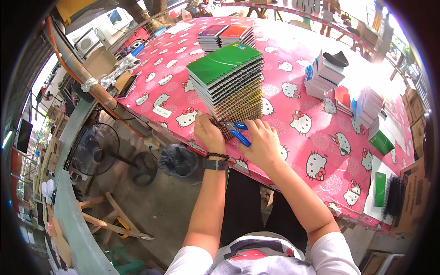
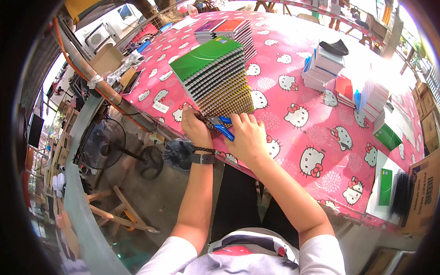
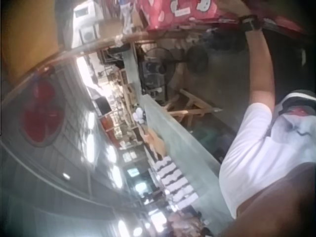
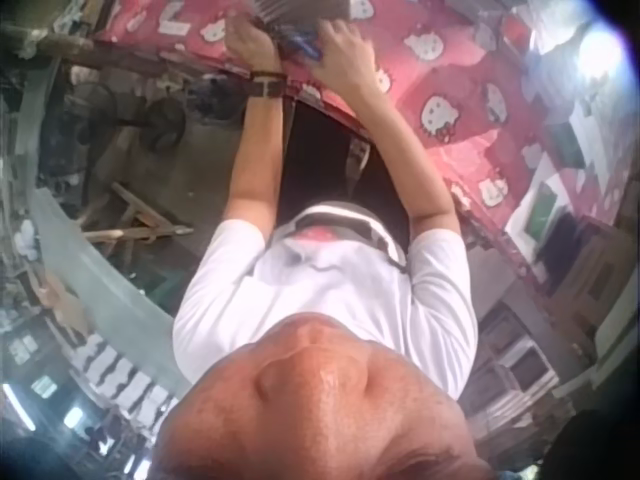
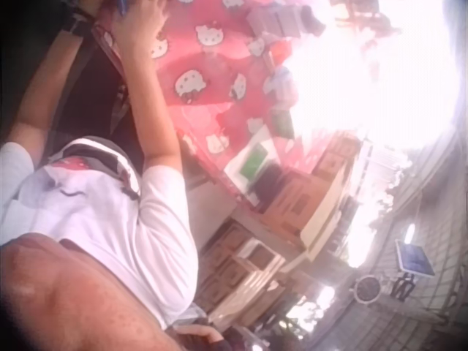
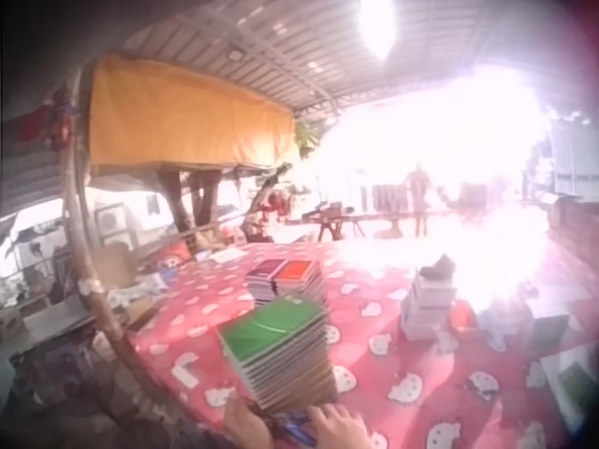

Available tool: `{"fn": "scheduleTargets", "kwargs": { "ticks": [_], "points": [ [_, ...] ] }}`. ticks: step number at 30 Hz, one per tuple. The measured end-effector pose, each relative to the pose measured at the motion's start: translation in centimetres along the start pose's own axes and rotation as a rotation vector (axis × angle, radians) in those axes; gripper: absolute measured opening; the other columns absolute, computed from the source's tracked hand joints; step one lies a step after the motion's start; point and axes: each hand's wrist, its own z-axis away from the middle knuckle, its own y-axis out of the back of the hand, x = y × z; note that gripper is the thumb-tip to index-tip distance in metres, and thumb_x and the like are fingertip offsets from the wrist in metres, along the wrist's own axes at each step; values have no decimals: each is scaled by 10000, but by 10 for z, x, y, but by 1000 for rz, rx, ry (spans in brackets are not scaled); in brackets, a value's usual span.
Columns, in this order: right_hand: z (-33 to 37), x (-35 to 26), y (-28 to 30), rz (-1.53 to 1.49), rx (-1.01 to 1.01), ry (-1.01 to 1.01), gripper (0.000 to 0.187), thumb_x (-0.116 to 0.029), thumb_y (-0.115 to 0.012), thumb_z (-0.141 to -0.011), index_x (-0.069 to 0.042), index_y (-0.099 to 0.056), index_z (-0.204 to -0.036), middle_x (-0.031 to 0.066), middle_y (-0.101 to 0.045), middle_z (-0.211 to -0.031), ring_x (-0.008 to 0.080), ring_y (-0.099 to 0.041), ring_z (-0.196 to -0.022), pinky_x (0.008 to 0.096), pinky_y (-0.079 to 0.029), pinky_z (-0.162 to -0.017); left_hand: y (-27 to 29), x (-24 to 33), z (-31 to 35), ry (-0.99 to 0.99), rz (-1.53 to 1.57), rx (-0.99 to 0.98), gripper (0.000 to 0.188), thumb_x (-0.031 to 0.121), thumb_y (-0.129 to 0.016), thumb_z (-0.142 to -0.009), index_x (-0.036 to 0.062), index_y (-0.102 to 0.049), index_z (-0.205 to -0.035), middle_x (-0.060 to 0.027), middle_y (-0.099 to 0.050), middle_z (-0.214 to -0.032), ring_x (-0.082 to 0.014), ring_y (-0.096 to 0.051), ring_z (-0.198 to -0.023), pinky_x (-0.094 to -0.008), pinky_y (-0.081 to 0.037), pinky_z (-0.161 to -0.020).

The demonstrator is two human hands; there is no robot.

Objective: The person uses blue-handled pliers to trim the excess length of a metal spiral binding on a stack of notebooks, repeating the action on different parts of the binding.

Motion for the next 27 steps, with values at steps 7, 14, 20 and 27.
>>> {"fn": "scheduleTargets", "kwargs": {
  "ticks": [7, 14, 20, 27],
  "points": [
    [6, -4, 1, -3, 74, 30, 434, -216, -718, -655, -59, -523, -1009, 105, -553, -969, 289, -531, -967, 444, -428, -803, 0, 2, 1, 95, 128, 36, 393, 269, -409, -982, 55, -426, -653, 47, -335, -556, -61, -297, -524, -257, -255, -479],
    [-5, -5, -1, -101, -124, -96, 350, -200, -718, -661, -50, -562, -937, 104, -590, -833, 293, -590, -850, 428, -464, -749, -1, 3, 4, 62, -17, 48, 407, 282, -412, -981, 48, -419, -648, 36, -341, -566, -72, -293, -534, -268, -252, -484],
    [4, 7, 1, -10, 20, 9, 431, -209, -726, -647, -56, -560, -1015, 114, -583, -922, 308, -567, -919, 450, -457, -777, 0, 0, 2, 83, -60, 63, 423, 304, -412, -978, 26, -465, -664, 16, -385, -592, -101, -319, -554, -286, -274, -508],
    [-5, 3, -10, -79, -154, -115, 484, -215, -734, -638, -71, -563, -1067, 111, -574, -968, 304, -543, -976, 469, -439, -804, 3, -8, 2, 72, -39, 25, 450, 311, -405, -984, 39, -445, -628, 17, -394, -580, -102, -339, -539, -282, -281, -502]
  ]
}}
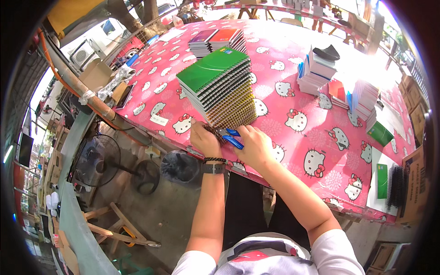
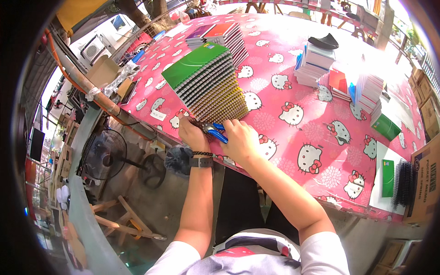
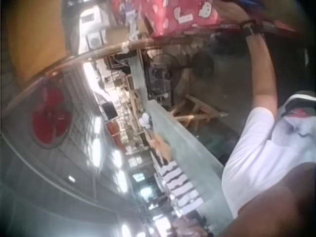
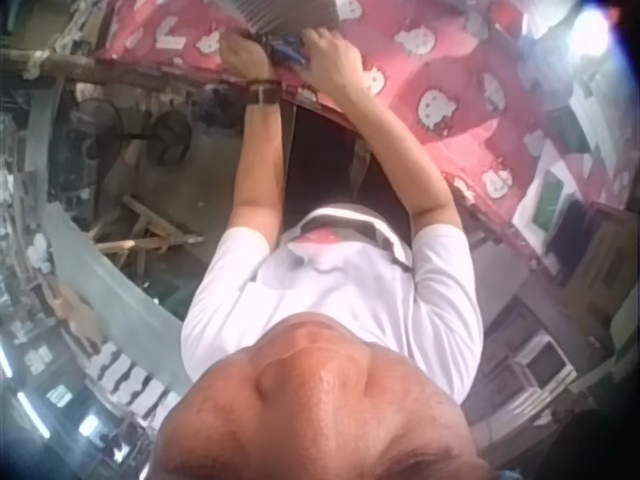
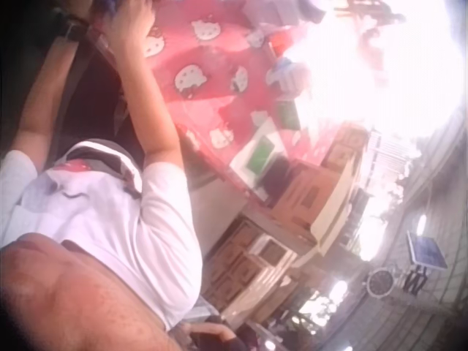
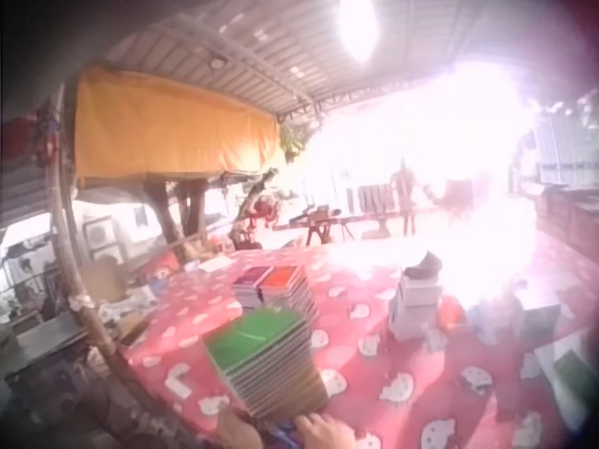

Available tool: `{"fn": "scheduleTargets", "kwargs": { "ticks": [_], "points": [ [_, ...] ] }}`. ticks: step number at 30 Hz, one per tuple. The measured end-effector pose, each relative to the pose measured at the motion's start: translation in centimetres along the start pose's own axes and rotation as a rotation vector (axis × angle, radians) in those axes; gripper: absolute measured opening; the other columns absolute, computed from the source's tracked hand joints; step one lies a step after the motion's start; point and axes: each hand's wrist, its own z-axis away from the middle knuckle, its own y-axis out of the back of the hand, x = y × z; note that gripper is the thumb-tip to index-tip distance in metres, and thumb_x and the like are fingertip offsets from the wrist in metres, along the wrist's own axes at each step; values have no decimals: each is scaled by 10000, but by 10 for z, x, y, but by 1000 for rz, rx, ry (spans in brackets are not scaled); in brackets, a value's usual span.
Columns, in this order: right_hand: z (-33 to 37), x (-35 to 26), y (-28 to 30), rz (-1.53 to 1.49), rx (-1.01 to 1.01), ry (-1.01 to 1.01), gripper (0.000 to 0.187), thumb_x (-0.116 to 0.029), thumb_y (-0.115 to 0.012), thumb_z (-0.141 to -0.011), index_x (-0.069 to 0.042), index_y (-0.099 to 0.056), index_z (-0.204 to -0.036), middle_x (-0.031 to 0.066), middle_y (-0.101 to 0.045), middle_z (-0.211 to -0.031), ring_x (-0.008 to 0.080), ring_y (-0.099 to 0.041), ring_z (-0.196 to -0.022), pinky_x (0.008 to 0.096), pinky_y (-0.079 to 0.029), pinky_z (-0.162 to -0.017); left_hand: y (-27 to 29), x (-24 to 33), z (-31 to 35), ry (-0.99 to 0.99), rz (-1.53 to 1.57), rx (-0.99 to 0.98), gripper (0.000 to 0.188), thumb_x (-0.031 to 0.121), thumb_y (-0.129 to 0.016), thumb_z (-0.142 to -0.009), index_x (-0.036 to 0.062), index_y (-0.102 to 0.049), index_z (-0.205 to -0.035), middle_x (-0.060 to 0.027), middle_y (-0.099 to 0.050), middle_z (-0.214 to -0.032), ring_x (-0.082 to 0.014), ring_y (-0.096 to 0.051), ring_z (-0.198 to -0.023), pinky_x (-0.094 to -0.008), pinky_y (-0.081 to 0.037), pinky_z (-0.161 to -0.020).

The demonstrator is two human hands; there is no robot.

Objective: The person uses blue-handled pliers to trim the excess length of a metal spiral binding on a stack of notebooks, repeating the action on different parts of the binding.

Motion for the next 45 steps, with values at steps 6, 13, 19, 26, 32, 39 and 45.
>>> {"fn": "scheduleTargets", "kwargs": {
  "ticks": [6, 13, 19, 26, 32, 39, 45],
  "points": [
    [8, 7, 7, 20, 99, 102, 437, -210, -729, -636, -70, -572, -1020, 117, -588, -889, 318, -577, -889, 449, -464, -756, 1, -3, -4, -8, -6, 69, 513, 356, -416, -980, 34, -354, -586, 7, -317, -521, -110, -261, -519, -310, -230, -474],
    [1, 8, -14, 5, 173, 145, 396, -208, -722, -637, -61, -580, -976, 128, -588, -839, 330, -591, -833, 440, -478, -735, -3, 0, -3, -24, -41, 39, 519, 371, -398, -983, 12, -425, -608, -8, -356, -526, -119, -297, -513, -309, -250, -478],
    [7, 14, 3, 27, 66, 77, 410, -214, -716, -646, -66, -576, -1002, 111, -588, -883, 302, -579, -895, 433, -458, -784, -3, 1, -5, -92, -99, 68, 517, 357, -388, -989, 3, -439, -615, -15, -366, -526, -125, -309, -509, -310, -261, -477],
    [5, 7, -7, 121, 63, 105, 461, -204, -722, -649, -64, -551, -1055, 98, -572, -958, 291, -545, -975, 424, -440, -817, -2, 4, -5, -77, -126, 27, 524, 352, -380, -992, -8, -457, -620, -32, -393, -535, -132, -314, -510, -315, -278, -484],
    [6, 10, -10, 93, 68, 103, 413, -220, -721, -661, -60, -553, -1003, 110, -576, -910, 300, -566, -918, 424, -463, -785, -4, 0, -7, -128, -152, 79, 524, 350, -383, -991, -18, -452, -626, -35, -401, -539, -137, -319, -520, -320, -291, -498],
    [8, 11, 0, 39, -64, -41, 381, -212, -735, -652, -74, -569, -966, 110, -585, -927, 295, -573, -926, 423, -462, -788, 5, -13, -22, 261, 64, 116, 500, 364, -403, -979, 46, -419, -593, 10, -380, -547, -115, -315, -509, -302, -270, -488],
    [11, 13, -10, 110, 94, 90, 446, -222, -724, -644, -70, -574, -1035, 103, -581, -949, 294, -553, -970, 425, -440, -812, 21, -44, 6, 300, 239, 58, 470, 406, -344, -977, 62, -486, -690, -25, -473, -678, -142, -444, -644, -287, -386, -614]
  ]
}}
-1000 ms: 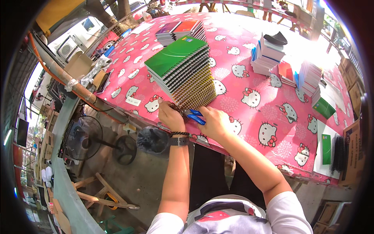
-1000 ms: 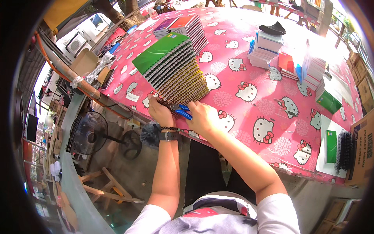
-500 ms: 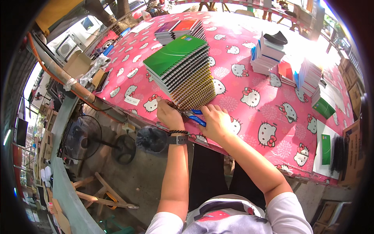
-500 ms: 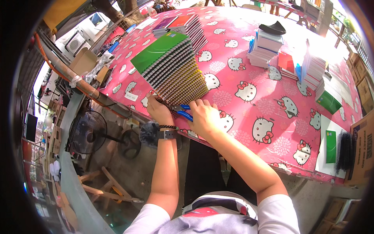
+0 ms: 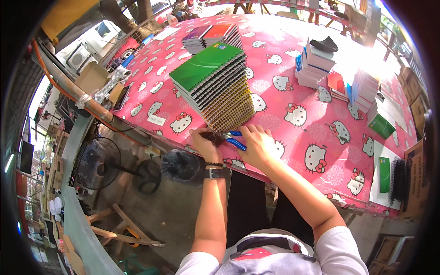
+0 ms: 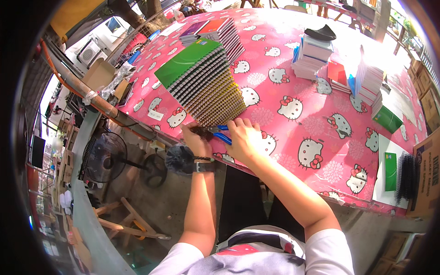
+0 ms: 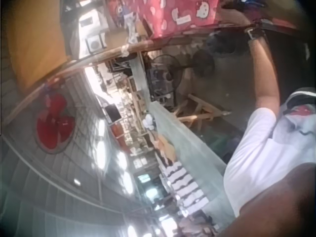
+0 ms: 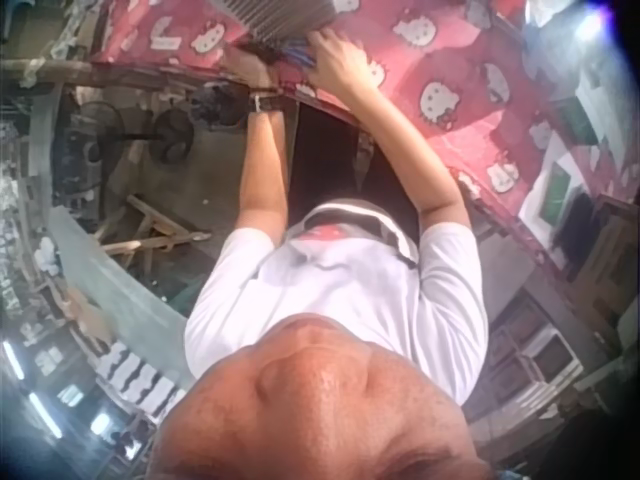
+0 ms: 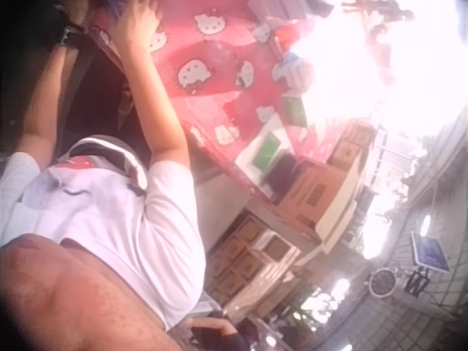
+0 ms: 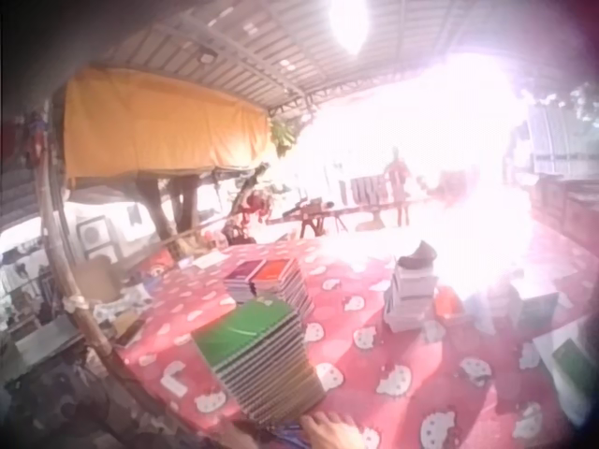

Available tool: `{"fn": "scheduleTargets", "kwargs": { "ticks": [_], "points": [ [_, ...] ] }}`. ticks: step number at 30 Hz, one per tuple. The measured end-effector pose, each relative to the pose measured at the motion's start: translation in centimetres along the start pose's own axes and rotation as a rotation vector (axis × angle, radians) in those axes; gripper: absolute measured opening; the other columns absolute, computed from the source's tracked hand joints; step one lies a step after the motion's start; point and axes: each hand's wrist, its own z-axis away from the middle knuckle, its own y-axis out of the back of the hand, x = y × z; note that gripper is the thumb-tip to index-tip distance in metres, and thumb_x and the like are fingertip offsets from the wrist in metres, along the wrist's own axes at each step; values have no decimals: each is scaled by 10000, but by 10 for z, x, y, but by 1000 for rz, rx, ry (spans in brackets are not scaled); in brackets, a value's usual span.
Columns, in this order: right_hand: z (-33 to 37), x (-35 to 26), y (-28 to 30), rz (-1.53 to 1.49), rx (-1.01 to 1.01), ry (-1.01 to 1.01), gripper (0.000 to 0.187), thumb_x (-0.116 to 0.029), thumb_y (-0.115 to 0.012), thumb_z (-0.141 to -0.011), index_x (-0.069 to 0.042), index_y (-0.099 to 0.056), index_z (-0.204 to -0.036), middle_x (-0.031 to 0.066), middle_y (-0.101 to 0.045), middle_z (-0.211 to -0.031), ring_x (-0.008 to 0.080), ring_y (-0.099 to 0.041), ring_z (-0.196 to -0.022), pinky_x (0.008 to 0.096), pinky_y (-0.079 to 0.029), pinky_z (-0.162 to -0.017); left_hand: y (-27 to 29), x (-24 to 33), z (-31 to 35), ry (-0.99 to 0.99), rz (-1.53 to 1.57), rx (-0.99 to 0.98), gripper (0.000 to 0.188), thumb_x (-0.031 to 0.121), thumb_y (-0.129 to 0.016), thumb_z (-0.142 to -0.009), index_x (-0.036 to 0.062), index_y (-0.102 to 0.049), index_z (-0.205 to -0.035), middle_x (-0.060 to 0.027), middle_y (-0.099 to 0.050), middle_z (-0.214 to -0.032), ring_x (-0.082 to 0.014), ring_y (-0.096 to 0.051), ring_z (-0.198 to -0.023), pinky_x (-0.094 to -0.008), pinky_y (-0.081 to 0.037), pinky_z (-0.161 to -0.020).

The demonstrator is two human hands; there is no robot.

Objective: The person uses blue-handled pliers to trim the excess length of a metal spiral binding on a stack of notebooks, repeating the action on different parts of the binding.

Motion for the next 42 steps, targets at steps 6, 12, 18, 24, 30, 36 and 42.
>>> {"fn": "scheduleTargets", "kwargs": {
  "ticks": [6, 12, 18, 24, 30, 36, 42],
  "points": [
    [0, -3, -3, -2, 6, -15, 444, -212, -726, -625, -64, -577, -1017, 104, -583, -938, 291, -555, -954, 426, -443, -804, -15, 4, 29, -198, 27, -87, 464, 425, -315, -988, 44, -501, -801, -33, -493, -769, -150, -454, -702, -306, -384, -639],
    [-2, 1, -5, -32, -67, -61, 370, -210, -723, -644, -59, -590, -954, 117, -595, -885, 321, -587, -838, 431, -479, -749, -17, 3, 18, -318, -251, -74, 453, 362, -364, -993, 39, -453, -689, -15, -437, -657, -121, -374, -596, -293, -329, -550],
    [3, 11, 7, 3, -68, -59, 385, -213, -741, -642, -64, -588, -963, 114, -592, -882, 313, -586, -861, 431, -476, -760, -19, 6, 20, -222, -232, -26, 466, 357, -369, -993, 42, -416, -654, 1, -400, -608, -109, -338, -563, -291, -294, -510],
    [2, 5, -5, 53, 36, 41, 406, -227, -747, -645, -69, -582, -980, 101, -587, -888, 294, -578, -910, 432, -464, -779, -14, 1, 13, -209, -186, -38, 478, 364, -372, -992, 38, -420, -646, 4, -400, -600, -106, -330, -557, -294, -283, -502],
    [0, 8, 0, -43, -129, -75, 330, -219, -722, -662, -65, -585, -920, 133, -594, -832, 345, -593, -801, 444, -478, -717, -18, -3, 14, -204, -222, -33, 497, 364, -374, -991, 29, -439, -629, -9, -414, -577, -120, -342, -538, -297, -290, -503],
    [19, 56, 19, 41, 105, 9, 298, -167, -716, -639, -59, -590, -887, 139, -596, -827, 332, -582, -816, 432, -483, -719, 1, 0, -22, -31, -70, 50, 443, 359, -395, -967, 85, -439, -621, -5, -399, -524, -123, -358, -426, -262, -297, -417],
    [45, 103, 25, 18, 260, -66, 452, -182, -734, -666, -48, -544, -1053, 102, -562, -949, 290, -515, -938, 410, -391, -804, 46, 73, -70, -74, 158, 194, 417, 343, -369, -955, 123, -341, -601, 29, -319, -529, -98, -324, -439, -226, -257, -400]
  ]
}}
